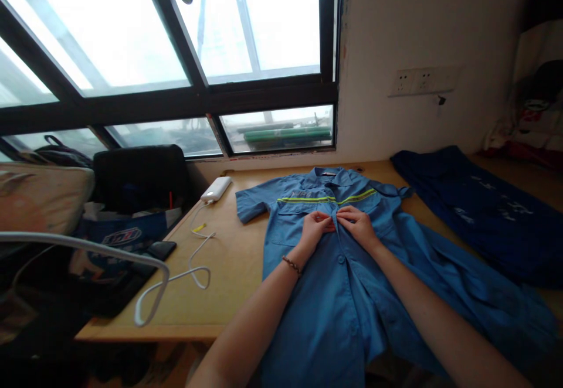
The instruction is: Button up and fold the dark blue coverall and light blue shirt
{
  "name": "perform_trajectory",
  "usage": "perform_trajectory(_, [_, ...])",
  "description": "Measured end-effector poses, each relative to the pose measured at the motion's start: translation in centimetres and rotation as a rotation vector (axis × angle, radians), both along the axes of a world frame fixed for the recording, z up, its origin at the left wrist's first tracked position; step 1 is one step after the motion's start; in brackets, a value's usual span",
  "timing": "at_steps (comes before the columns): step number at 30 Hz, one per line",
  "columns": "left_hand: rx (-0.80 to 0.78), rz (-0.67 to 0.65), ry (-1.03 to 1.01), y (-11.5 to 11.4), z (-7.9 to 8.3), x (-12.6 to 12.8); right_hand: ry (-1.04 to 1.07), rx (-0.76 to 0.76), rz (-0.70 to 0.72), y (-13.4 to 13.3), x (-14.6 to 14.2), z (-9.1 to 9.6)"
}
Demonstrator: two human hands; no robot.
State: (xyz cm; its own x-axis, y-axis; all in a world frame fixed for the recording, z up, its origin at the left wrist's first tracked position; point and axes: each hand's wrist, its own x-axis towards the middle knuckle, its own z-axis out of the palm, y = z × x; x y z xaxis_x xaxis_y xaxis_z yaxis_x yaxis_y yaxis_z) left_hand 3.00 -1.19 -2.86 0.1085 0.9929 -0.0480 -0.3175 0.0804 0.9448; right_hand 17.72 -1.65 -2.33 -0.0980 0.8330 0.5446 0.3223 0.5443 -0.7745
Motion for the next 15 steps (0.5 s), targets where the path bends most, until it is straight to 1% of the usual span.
perform_trajectory(8, [-0.001, -0.033, 0.049, 0.0, 0.0, 0.0, -0.109, 0.021, -0.019, -0.2, -0.4, -0.1])
perform_trajectory(12, [-0.010, -0.027, 0.100, 0.3, -0.6, 0.0, -0.195, -0.001, -0.023, -0.5, -0.7, 0.0])
perform_trajectory(15, [-0.033, 0.003, 0.052, 0.5, -1.1, 0.0, -0.195, -0.040, -0.055, -0.6, -1.0, 0.0])
